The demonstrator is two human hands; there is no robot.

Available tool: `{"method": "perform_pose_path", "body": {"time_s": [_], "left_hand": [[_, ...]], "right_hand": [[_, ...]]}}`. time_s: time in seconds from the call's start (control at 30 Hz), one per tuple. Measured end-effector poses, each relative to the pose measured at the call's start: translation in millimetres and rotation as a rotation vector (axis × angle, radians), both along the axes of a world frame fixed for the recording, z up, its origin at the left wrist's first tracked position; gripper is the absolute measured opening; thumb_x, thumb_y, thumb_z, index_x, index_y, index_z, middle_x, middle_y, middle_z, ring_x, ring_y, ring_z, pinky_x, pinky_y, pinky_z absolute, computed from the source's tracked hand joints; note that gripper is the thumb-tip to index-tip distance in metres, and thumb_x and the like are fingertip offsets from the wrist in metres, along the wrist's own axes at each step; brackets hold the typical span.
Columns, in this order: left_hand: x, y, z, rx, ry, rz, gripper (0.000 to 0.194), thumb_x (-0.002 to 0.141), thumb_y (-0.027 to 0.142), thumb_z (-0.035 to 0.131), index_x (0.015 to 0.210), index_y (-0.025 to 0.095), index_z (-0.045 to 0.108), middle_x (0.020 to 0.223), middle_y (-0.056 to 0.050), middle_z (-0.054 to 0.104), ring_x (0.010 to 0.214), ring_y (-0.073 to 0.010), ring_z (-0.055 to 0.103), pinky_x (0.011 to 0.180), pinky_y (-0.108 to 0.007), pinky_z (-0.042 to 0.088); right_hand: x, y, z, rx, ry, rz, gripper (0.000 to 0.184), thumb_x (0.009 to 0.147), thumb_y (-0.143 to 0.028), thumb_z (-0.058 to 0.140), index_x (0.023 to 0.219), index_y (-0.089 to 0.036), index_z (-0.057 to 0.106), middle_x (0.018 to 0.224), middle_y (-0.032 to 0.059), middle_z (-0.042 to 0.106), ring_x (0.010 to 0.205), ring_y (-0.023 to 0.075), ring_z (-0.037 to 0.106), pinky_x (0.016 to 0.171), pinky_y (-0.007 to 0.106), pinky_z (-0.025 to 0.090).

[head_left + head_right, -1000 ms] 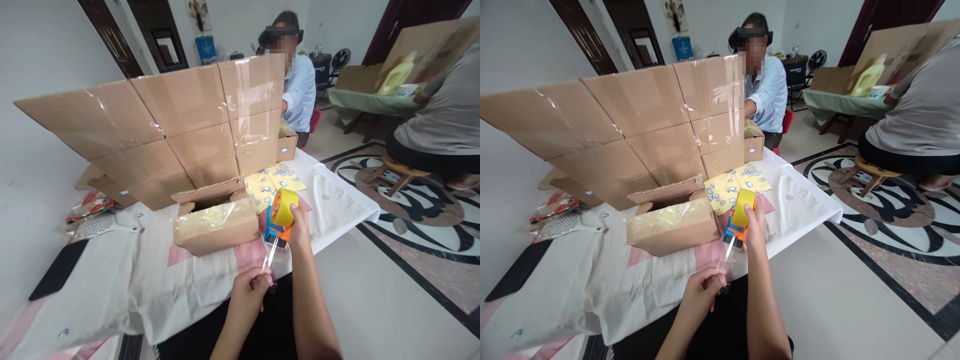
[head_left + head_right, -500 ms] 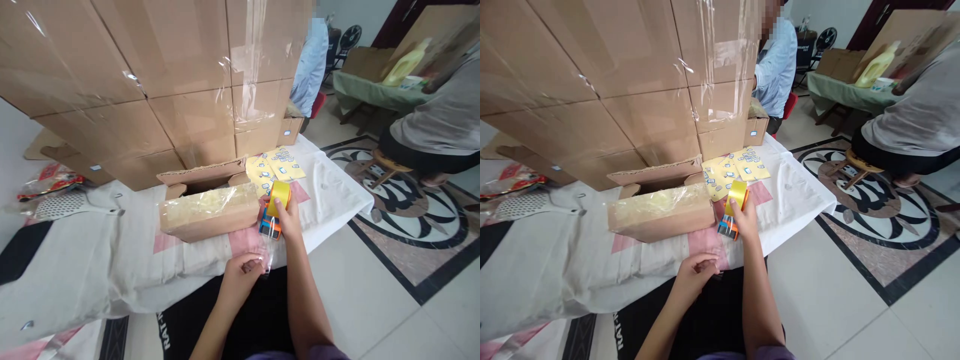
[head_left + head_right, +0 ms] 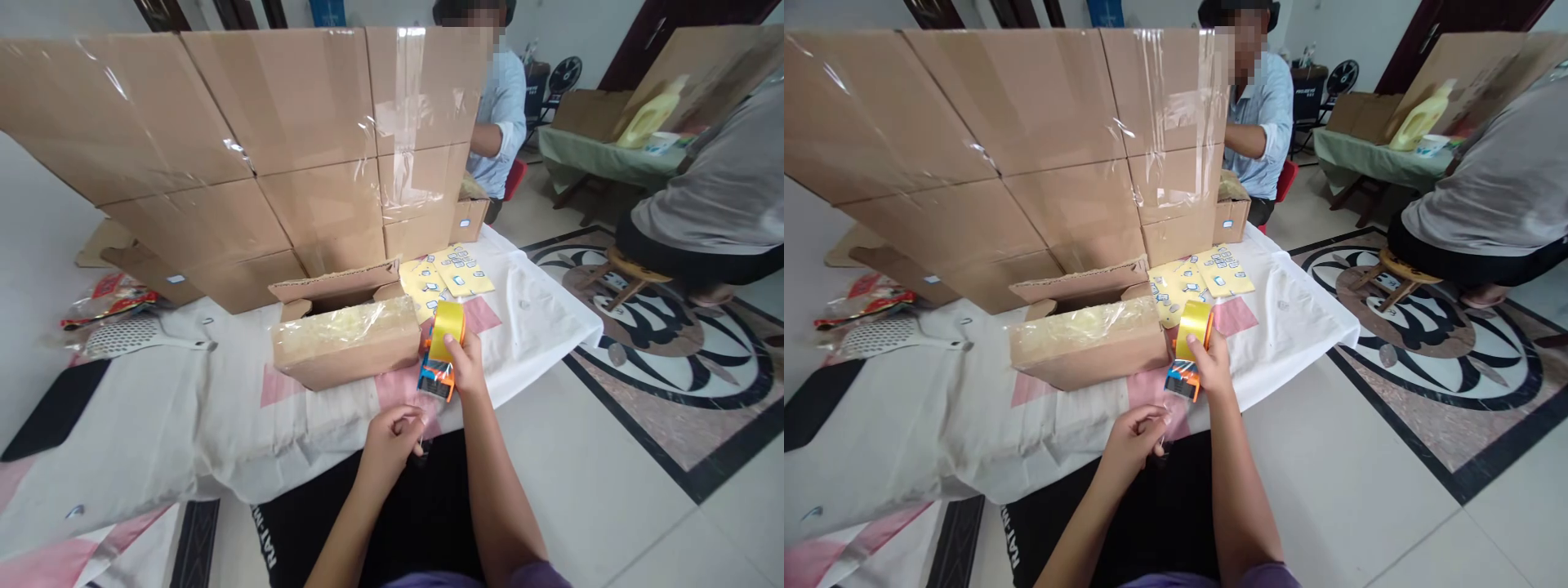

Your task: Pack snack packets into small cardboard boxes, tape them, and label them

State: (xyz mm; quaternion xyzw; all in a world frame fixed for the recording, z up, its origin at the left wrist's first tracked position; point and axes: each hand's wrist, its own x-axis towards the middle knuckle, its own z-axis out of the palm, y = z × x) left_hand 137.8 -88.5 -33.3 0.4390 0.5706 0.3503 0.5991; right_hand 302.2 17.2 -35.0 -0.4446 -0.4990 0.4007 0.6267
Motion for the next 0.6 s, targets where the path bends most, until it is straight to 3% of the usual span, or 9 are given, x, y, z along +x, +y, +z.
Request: {"method": "perform_pose_path", "body": {"time_s": [0.13,0.3,0.4,0.6], "left_hand": [[-8.8,-5.8,8.2,0.027,0.012,0.082,0.046,0.079,0.051,0.075,0.108,0.015,0.077,0.045,0.004,0.058,0.037,-0.0099,0.045,0.042,-0.021,0.032],[-16.6,-3.6,22.1,0.112,0.082,0.082,0.032,0.083,0.048,0.073,0.083,0.016,0.079,0.051,0.000,0.064,0.049,-0.0130,0.058,0.053,-0.023,0.040],[-13.9,-1.8,26.5,0.158,0.107,0.050,0.033,0.085,0.046,0.071,0.071,0.017,0.076,0.053,-0.001,0.066,0.052,-0.0130,0.058,0.056,-0.023,0.041],[-4.7,-8.2,27.3,0.223,0.089,0.070,0.029,0.086,0.045,0.071,0.077,0.019,0.080,0.055,0.000,0.066,0.053,-0.0127,0.057,0.057,-0.023,0.041]], "right_hand": [[-12.0,-4.9,13.8,0.043,0.206,-0.087,0.033,0.087,-0.054,0.072,0.093,-0.022,0.073,0.081,0.0041,0.074,0.069,0.0218,0.069,0.062,0.034,0.055],[-19.4,-6.9,36.0,0.021,0.305,-0.075,0.036,0.085,-0.053,0.074,0.103,-0.022,0.073,0.085,0.0056,0.075,0.070,0.0244,0.070,0.065,0.039,0.057],[-19.6,-9.5,48.3,-0.001,0.361,-0.045,0.041,0.084,-0.056,0.071,0.108,-0.022,0.071,0.084,0.0072,0.075,0.076,0.0294,0.073,0.068,0.044,0.059],[-19.7,-25.1,63.9,-0.066,0.404,-0.049,0.034,0.085,-0.053,0.068,0.097,-0.021,0.073,0.083,0.0093,0.076,0.086,0.0333,0.075,0.075,0.047,0.062]]}}
